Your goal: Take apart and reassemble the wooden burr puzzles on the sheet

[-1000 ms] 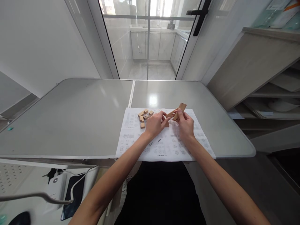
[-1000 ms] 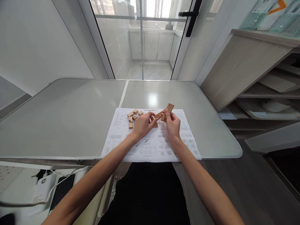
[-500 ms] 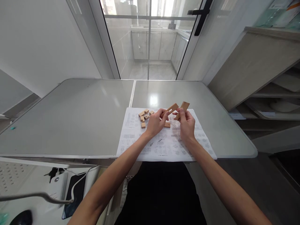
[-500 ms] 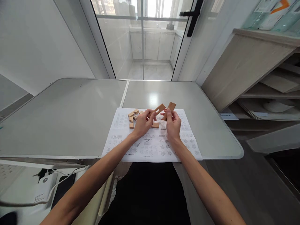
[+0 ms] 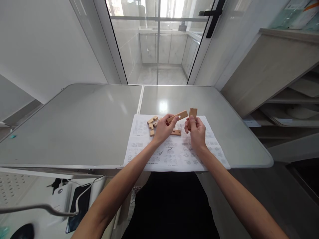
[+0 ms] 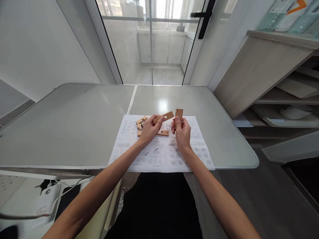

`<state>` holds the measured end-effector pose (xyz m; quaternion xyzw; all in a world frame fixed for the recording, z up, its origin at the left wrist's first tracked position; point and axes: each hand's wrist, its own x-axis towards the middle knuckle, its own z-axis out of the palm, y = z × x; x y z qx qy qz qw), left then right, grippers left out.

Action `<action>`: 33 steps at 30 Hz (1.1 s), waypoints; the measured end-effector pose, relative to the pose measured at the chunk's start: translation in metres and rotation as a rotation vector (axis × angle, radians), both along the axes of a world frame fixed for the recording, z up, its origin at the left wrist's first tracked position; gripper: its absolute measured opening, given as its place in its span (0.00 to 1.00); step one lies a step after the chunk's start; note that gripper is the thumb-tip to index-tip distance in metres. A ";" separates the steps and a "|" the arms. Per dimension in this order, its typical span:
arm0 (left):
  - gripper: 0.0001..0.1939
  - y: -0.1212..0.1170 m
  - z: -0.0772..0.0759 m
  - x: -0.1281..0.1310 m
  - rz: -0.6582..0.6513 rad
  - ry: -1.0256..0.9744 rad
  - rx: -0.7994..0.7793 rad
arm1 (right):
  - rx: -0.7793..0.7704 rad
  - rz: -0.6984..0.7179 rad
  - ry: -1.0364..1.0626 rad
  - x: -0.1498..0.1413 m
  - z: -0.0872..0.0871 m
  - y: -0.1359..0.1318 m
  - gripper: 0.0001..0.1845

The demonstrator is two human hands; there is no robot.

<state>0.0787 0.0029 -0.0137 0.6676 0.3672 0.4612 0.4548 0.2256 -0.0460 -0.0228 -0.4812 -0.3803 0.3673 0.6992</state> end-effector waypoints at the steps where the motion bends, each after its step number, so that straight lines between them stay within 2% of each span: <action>1: 0.20 0.000 0.000 0.000 -0.006 -0.024 -0.017 | -0.016 0.018 0.003 0.000 0.000 0.000 0.24; 5: 0.18 0.001 -0.002 0.001 0.000 -0.078 -0.055 | -0.076 0.171 -0.051 -0.004 0.002 -0.004 0.24; 8: 0.16 0.001 -0.004 0.001 0.059 -0.018 0.000 | -0.087 0.260 -0.153 -0.008 0.006 -0.007 0.25; 11: 0.13 0.002 -0.005 0.001 0.065 0.050 0.058 | -0.097 0.263 -0.215 -0.011 0.008 -0.008 0.25; 17: 0.15 0.000 -0.002 0.001 0.028 0.031 0.088 | -0.136 0.253 -0.224 -0.007 0.006 -0.008 0.23; 23: 0.17 0.001 -0.006 -0.002 0.031 0.145 0.268 | -0.152 0.275 -0.188 -0.004 0.005 -0.008 0.24; 28: 0.17 0.003 -0.005 -0.008 0.018 0.170 0.313 | -0.205 0.370 -0.097 -0.003 0.007 -0.007 0.26; 33: 0.15 -0.004 -0.004 -0.006 -0.062 0.227 0.433 | -0.248 0.364 -0.163 -0.009 0.007 -0.007 0.28</action>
